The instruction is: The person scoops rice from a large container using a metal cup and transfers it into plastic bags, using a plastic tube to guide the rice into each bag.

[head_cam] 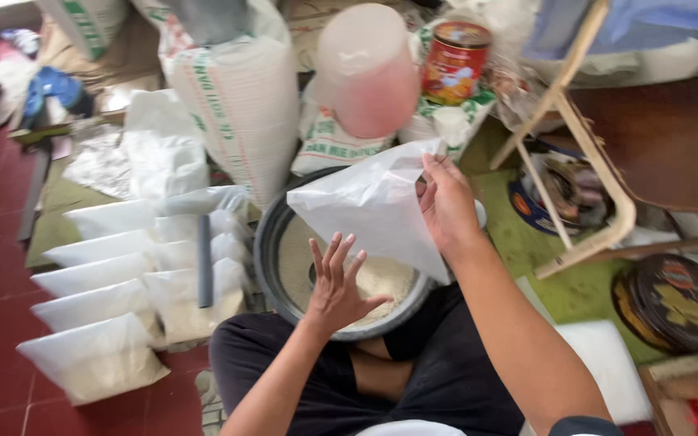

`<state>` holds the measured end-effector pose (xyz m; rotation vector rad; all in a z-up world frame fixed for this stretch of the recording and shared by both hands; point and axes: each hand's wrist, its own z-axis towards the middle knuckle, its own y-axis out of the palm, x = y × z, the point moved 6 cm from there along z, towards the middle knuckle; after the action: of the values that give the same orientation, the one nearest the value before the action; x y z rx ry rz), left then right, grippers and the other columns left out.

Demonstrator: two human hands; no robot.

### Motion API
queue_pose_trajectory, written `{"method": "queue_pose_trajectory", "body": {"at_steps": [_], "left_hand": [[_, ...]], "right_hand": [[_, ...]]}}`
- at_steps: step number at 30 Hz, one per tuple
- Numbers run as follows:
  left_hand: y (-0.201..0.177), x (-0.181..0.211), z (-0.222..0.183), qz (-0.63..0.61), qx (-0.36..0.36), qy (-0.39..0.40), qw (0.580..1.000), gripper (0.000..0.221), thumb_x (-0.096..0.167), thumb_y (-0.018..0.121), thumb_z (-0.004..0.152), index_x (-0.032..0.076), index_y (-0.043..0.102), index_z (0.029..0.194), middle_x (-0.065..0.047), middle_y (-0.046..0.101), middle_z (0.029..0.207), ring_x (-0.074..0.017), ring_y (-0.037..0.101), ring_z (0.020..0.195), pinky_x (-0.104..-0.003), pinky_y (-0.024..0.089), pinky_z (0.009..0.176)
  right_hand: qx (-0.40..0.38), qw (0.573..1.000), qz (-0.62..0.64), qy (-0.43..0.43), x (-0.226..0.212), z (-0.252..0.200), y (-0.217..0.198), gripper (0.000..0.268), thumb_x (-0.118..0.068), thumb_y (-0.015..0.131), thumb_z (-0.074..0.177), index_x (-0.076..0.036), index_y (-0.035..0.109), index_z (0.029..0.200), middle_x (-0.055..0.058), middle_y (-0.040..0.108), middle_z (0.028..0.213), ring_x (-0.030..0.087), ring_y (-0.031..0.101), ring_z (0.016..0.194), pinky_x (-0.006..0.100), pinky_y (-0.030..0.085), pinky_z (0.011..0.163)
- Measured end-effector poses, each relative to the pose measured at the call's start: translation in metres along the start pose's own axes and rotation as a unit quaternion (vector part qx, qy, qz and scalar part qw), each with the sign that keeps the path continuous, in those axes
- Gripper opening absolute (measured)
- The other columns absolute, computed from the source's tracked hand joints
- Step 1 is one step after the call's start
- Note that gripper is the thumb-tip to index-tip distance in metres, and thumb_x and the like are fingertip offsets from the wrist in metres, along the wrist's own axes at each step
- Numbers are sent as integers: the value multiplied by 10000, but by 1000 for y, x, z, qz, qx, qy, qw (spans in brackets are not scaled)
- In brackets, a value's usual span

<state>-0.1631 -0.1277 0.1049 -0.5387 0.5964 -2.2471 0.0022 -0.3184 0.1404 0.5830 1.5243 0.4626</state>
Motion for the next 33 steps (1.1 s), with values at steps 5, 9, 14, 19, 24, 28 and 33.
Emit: {"method": "queue_pose_trajectory", "body": {"at_steps": [5, 9, 14, 19, 24, 28, 33], "left_hand": [[-13, -32, -20, 71, 129, -47, 988, 592, 424, 703, 883, 116, 535, 1361, -182, 439, 1503, -453, 407, 1445, -761, 160, 1193], [-52, -39, -10, 75, 115, -35, 990, 359, 402, 554, 971, 125, 660, 1172, -131, 556, 1406, -404, 488, 1396, -743, 178, 1205], [-83, -44, -2, 89, 131, -9, 987, 241, 316, 574, 968, 184, 767, 912, -31, 692, 1244, -321, 624, 1268, -735, 271, 1182], [-92, -54, 3, 3, 137, -51, 989, 80, 143, 665, 941, 143, 740, 971, -5, 758, 1013, -255, 739, 1024, -663, 291, 1184], [-102, -61, 24, -85, 134, -195, 968, 107, 86, 747, 940, 74, 700, 1035, -25, 775, 1000, -262, 753, 1004, -599, 414, 1115], [-86, -80, 19, -136, 118, -306, 935, 258, 165, 901, 802, 136, 705, 968, -12, 792, 830, -268, 775, 885, -498, 534, 1013], [-59, -80, 32, -261, 111, -366, 886, 347, 177, 980, 718, 107, 708, 922, -38, 789, 751, -230, 791, 877, -442, 497, 1014]], "right_hand": [[-18, 985, 88, 149, 46, -24, 59, 153, -247, 569, 1041, -134, 581, 938, 40, 716, 850, 302, 792, 791, 433, 675, 703], [-30, 982, 83, 169, 69, -5, 56, 161, -253, 564, 1035, -129, 598, 937, 61, 746, 895, 292, 791, 790, 417, 673, 646], [-12, 987, 64, 146, 69, 21, 42, 172, -254, 587, 1032, -186, 552, 879, 24, 726, 842, 290, 796, 791, 431, 670, 634], [-19, 993, 24, 112, 38, 23, 49, 113, -248, 570, 1038, -174, 520, 969, 46, 733, 894, 304, 789, 762, 498, 690, 636], [-9, 998, -16, 57, -2, 15, 64, 94, -220, 566, 1048, -159, 506, 1010, 22, 708, 858, 282, 794, 795, 475, 704, 669], [-50, 994, -94, -26, -39, -23, 93, 140, -262, 549, 1059, -134, 503, 1095, 79, 727, 1088, 267, 788, 898, 397, 702, 689], [-132, 947, -265, -125, -9, -90, 85, 257, -213, 732, 947, -59, 567, 1069, 140, 692, 1095, 219, 748, 870, 294, 637, 615]]}}
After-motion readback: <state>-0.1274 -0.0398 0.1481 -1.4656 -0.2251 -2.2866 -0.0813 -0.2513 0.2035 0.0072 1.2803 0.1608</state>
